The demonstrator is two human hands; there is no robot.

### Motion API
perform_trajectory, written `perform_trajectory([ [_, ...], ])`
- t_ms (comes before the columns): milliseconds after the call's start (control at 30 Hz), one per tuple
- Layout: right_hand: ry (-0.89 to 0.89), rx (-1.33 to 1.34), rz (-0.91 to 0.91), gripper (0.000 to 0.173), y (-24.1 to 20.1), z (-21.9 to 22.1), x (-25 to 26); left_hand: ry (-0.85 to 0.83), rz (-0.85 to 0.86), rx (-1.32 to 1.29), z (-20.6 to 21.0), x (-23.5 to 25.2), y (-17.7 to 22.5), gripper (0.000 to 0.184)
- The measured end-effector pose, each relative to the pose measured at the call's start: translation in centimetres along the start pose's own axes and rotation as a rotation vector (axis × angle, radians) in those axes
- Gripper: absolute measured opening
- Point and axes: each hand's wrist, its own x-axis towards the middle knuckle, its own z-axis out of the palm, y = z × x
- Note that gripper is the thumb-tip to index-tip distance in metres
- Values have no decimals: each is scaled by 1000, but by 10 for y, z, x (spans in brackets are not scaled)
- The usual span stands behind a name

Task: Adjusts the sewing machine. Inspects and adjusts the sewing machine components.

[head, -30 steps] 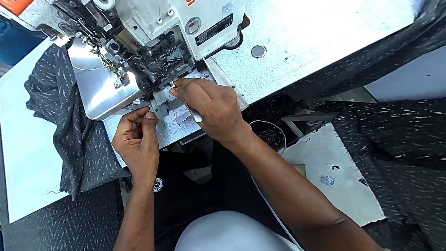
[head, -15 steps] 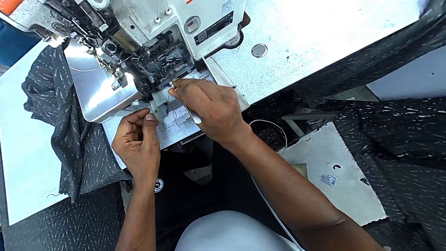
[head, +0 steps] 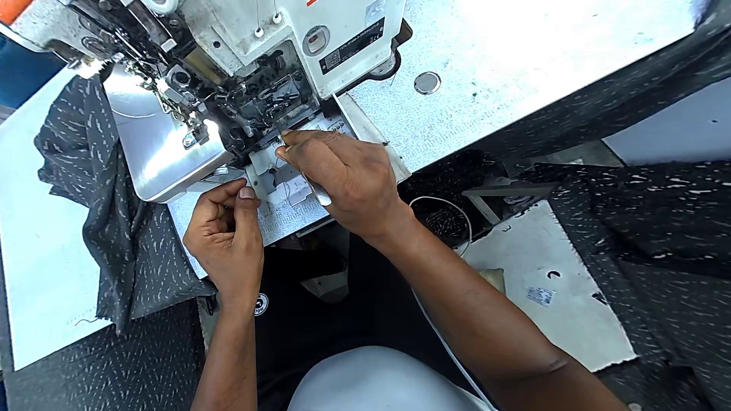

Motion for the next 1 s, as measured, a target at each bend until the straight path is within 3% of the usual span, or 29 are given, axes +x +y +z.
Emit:
perform_trajectory([
  [1000,-7,-3,-1,9,0,0,0,3,13,18,1,-1,0,15],
])
